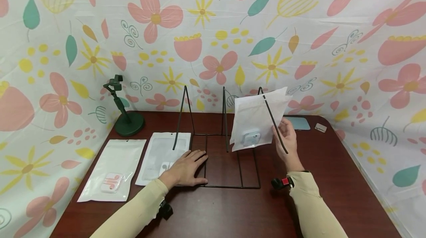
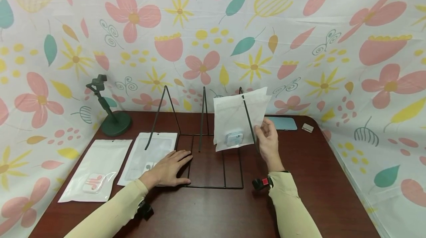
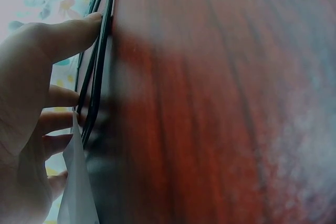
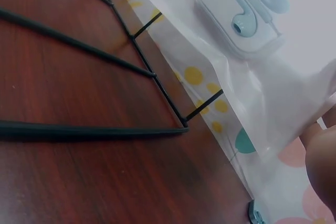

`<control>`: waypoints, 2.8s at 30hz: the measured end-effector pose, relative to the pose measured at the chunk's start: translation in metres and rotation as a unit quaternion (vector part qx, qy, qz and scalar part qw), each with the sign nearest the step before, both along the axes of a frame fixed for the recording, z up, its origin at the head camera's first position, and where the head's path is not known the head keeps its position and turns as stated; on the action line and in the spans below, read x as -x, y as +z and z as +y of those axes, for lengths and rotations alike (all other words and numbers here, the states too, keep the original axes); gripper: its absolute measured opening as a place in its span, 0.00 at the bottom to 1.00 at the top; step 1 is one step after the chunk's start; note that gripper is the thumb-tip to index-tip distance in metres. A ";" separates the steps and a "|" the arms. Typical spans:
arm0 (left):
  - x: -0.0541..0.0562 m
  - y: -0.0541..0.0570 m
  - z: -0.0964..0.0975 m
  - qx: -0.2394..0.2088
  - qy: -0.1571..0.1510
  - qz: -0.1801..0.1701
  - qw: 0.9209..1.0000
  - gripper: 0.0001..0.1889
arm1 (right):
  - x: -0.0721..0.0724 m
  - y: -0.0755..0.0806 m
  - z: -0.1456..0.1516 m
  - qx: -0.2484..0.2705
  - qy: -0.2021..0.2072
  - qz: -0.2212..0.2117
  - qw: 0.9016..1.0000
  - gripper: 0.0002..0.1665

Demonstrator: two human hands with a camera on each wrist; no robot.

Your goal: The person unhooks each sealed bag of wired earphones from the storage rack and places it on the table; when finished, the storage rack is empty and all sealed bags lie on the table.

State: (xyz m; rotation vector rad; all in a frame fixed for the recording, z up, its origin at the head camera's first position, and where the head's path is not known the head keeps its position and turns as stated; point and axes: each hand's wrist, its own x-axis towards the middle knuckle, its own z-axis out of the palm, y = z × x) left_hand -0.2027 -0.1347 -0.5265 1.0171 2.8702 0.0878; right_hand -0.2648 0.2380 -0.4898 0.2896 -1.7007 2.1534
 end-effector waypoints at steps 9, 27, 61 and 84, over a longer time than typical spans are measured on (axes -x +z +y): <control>-0.001 0.000 0.000 -0.007 -0.002 0.001 1.000 0.47 | -0.009 0.003 -0.004 0.090 0.023 0.044 0.995 0.17; 0.000 -0.001 -0.001 -0.007 0.001 0.000 1.000 0.46 | -0.031 0.005 -0.003 0.115 0.073 0.083 0.987 0.16; -0.002 0.000 0.001 -0.015 0.002 -0.008 1.000 0.46 | -0.061 0.009 0.003 0.108 0.048 0.115 0.986 0.19; -0.001 -0.002 0.000 -0.017 -0.003 0.003 1.000 0.47 | -0.075 0.006 0.008 0.097 0.038 0.117 0.988 0.18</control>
